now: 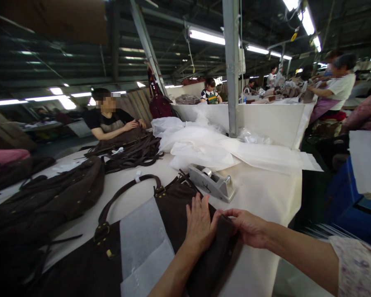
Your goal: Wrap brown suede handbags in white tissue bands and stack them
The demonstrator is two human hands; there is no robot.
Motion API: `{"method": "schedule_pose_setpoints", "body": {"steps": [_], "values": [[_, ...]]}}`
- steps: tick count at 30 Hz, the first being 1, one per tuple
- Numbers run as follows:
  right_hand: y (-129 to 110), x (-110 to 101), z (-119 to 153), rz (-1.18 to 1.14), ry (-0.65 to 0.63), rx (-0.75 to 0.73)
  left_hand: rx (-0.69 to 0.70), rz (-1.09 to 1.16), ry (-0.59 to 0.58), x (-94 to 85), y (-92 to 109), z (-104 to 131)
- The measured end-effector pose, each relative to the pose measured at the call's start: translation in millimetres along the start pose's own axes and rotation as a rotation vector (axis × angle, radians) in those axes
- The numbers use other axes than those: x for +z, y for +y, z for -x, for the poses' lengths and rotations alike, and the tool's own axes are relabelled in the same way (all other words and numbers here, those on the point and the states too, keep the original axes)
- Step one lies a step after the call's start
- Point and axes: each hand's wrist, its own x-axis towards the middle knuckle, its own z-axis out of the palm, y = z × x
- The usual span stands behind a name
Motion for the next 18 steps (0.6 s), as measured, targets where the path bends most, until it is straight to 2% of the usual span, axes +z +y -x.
{"method": "schedule_pose_setpoints", "body": {"steps": [2,4,6,8,13,15,18], "values": [[-2.3,-6.6,-2.4,0.074,-0.009,0.035,0.015,-0.041,0.034,2.2,3.3,3.0],[-8.6,-12.3,-2.7,0.115,-0.072,0.102,0.024,-0.073,0.066,3.9,7.0,5.6],[-17.7,-14.8,-1.1,0.08,-0.151,0.201,0.028,-0.085,0.083,4.3,9.8,7.4],[-26.1,-13.3,1.7,0.049,-0.175,0.26,0.03,-0.091,0.087,4.0,11.2,8.4],[-26.3,-4.3,11.4,0.287,-0.171,0.084,0.021,-0.055,0.059,6.8,9.3,7.6],[-18.6,-3.8,15.8,0.292,-0.205,0.012,0.009,-0.016,0.051,7.5,7.1,5.4],[-3.4,-7.3,19.9,0.281,-0.172,-0.123,0.01,0.044,0.021,-0.1,5.8,3.7]]}}
